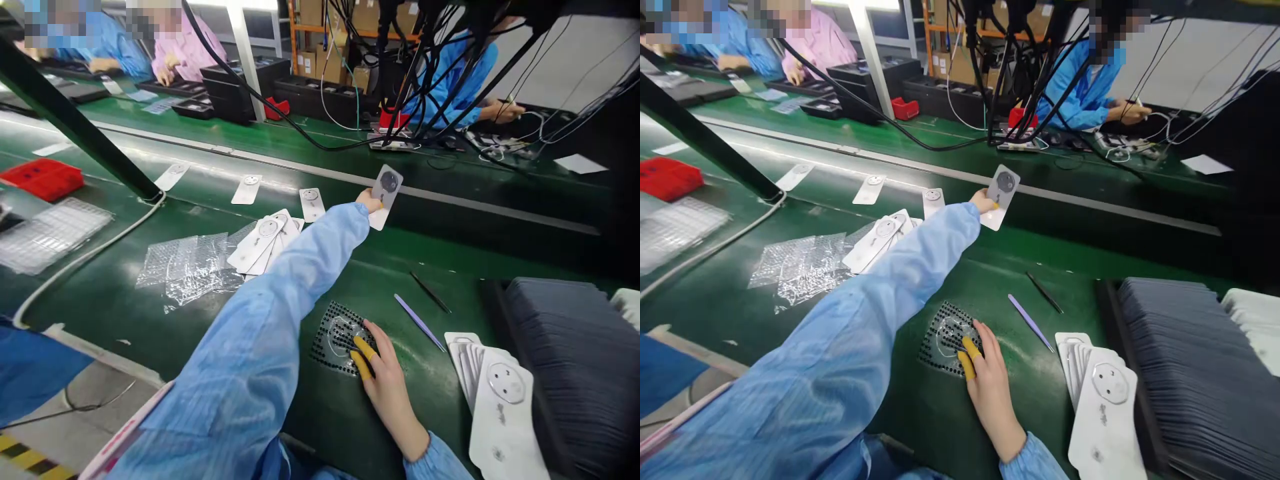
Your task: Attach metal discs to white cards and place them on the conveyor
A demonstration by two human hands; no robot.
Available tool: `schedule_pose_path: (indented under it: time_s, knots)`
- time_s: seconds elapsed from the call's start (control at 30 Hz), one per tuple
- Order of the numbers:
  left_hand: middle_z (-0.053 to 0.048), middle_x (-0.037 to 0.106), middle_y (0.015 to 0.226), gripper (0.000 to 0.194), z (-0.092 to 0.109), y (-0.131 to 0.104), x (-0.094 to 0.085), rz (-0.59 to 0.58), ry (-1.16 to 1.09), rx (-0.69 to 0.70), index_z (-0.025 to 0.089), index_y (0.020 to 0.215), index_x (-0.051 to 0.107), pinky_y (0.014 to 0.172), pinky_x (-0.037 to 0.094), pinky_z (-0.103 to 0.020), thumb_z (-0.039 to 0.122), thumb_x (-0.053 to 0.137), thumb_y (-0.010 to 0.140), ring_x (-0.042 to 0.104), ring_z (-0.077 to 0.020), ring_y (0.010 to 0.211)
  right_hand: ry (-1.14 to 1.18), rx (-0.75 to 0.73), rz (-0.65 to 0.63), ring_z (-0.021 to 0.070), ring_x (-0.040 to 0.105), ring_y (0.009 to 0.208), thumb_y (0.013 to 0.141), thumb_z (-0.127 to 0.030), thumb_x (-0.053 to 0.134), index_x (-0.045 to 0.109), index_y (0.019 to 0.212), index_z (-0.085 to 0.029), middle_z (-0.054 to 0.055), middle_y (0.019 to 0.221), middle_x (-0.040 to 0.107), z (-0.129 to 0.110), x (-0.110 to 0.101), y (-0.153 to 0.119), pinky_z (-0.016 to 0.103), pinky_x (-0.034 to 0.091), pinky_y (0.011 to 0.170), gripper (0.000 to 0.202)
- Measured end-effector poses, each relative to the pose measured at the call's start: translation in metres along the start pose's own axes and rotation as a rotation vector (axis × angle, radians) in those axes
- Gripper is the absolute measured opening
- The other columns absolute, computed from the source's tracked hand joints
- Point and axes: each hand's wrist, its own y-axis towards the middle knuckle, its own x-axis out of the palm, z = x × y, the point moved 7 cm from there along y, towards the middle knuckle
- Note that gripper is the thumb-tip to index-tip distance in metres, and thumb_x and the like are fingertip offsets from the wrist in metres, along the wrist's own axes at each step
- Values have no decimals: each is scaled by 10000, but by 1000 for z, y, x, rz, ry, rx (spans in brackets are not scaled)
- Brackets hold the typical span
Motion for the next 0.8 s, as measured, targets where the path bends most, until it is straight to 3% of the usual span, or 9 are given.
schedule_pose_path:
  time_s: [0.1, 0.17, 0.3, 0.37, 0.43, 0.5, 0.6, 0.7, 0.8]
  knots:
    - [-63, 499, 1378, 872, 8, -54, -31, -65, -91, 102, 300, 1486, 13, 922, 497, -370, 20, 531, 843, 570, -224, 1148, 88, 0, 65, 262, 481, 1254, 893, -100, 485, 570, 1155, -197, 138, 1334, 509, 3, -12, 0, 469, 500, 972, 292]
    - [-24, 458, 1424, 987, -1, -113, -56, -103, -150, 179, 386, 1455, -126, 926, 500, -390, 73, 573, 832, 582, -241, 1142, 114, 43, 120, 249, 535, 1199, 889, -104, 499, 566, 1189, -205, 127, 1302, 541, 6, -27, 0, 439, 519, 952, 323]
    - [-68, 470, 1423, 947, -60, -221, -88, -134, -272, 104, 388, 1462, -107, 873, 534, -424, 297, 612, 852, 645, -274, 1040, 139, 47, 184, 243, 563, 1166, 865, -92, 543, 560, 1225, -209, 118, 1287, 557, -2, -53, 3, 409, 526, 944, 380]
    - [-98, 575, 1322, 807, -92, -251, -88, -130, -196, 8, 302, 1493, 135, 895, 522, -406, 380, 612, 845, 629, -286, 1067, 144, -2, 175, 245, 553, 1177, 850, -67, 558, 557, 1233, -207, 118, 1288, 557, -11, -55, 5, 417, 512, 963, 408]
    - [-117, 661, 1199, 624, -119, -265, -77, -153, -173, -129, 199, 1335, 519, 918, 505, -383, 460, 657, 785, 613, -305, 1084, 144, -50, 145, 246, 542, 1190, 843, -49, 561, 559, 1231, -206, 119, 1291, 555, -16, -52, 7, 428, 498, 981, 418]
    - [-141, 729, 1015, 547, -138, -270, -62, -173, -199, -256, 123, 1052, 716, 832, 538, -384, 574, 624, 754, 662, -310, 961, 130, -83, 94, 243, 535, 1200, 848, -51, 555, 557, 1235, -207, 120, 1296, 551, -17, -45, 6, 430, 498, 984, 417]
    - [-138, 744, 833, 573, -148, -272, -46, -191, -224, -336, 92, 888, 747, 661, 560, -375, 620, 656, 686, 690, -270, 726, 95, -70, -37, 237, 523, 1220, 879, -100, 526, 523, 1270, -209, 122, 1327, 528, -11, -31, 5, 436, 495, 994, 406]
    - [-123, 741, 894, 446, -151, -278, -41, -163, -206, -357, 112, 827, 748, 722, 550, -364, 505, 771, 618, 681, -259, 796, 51, 1, -190, 238, 518, 1226, 894, -184, 531, 468, 1313, -195, 133, 1351, 502, -9, -19, 10, 446, 485, 1006, 423]
    - [-122, 741, 881, 392, -152, -283, -39, -155, -207, -368, 109, 806, 748, 739, 545, -358, 470, 761, 652, 677, -259, 817, 89, -29, -153, 212, 587, 1114, 883, -168, 553, 531, 1218, -198, 116, 1206, 590, -26, -16, 24, 386, 544, 923, 337]
